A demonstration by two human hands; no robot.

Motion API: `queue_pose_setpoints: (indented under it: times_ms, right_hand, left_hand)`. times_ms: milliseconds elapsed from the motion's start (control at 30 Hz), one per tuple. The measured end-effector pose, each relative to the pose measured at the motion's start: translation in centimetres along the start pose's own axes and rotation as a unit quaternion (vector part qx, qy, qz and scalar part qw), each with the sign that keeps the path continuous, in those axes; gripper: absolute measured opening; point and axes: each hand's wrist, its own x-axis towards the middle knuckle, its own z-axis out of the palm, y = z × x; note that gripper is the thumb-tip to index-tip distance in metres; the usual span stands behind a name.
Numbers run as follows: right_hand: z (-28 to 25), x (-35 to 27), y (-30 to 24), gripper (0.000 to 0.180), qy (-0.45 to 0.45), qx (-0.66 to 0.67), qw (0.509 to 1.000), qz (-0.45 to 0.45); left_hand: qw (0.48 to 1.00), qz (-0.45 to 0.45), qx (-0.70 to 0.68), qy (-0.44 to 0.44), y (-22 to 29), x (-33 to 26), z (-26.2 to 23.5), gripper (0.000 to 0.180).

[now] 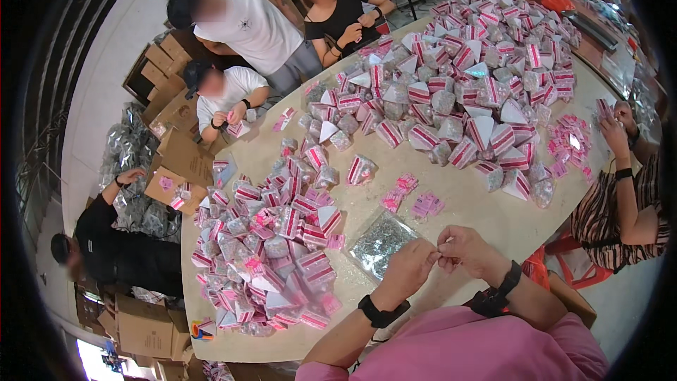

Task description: Packing small triangular sachets into larger transparent bags at a production table.

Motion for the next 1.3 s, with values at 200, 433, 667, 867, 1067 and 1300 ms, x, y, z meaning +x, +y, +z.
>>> queue_pose_setpoints:
  times_ms: [200,433,667,867,1067,1300]
  right_hand:
    - [0.2,-0.4,-0.1,0.014,-0.037,-0.09,0.993,-0.071]
    - [2.7,-1.7,-1.3,0.012,0.093,-0.549,0.774,-0.301]
    - [2.4,-1.6,-0.5,0.012,0.116,-0.504,0.798,-0.308]
    - [0.9,-1.1,0.6,0.011,0.145,-0.459,0.817,-0.317]
    - [-1.6,-1.6,0.7,0.011,0.184,-0.357,0.896,-0.188]
    - [-5.2,-2.1,1.0,0.013,0.159,-0.157,0.97,-0.097]
  left_hand:
    - [0.989,-0.123,-0.08,0.002,-0.2,-0.1,0.5,0.01]
    - [0.873,-0.342,-0.346,-0.022,-1.3,-0.1,1.6,0.018]
    - [0.899,-0.294,-0.326,0.013,-1.3,0.0,2.5,0.019]
    - [0.909,-0.273,-0.315,0.002,-1.0,0.7,3.2,0.022]
    - [0.918,-0.246,-0.306,-0.052,-0.8,3.0,4.9,0.023]
    - [0.894,-0.245,-0.35,-0.134,-2.1,4.9,8.1,0.024]
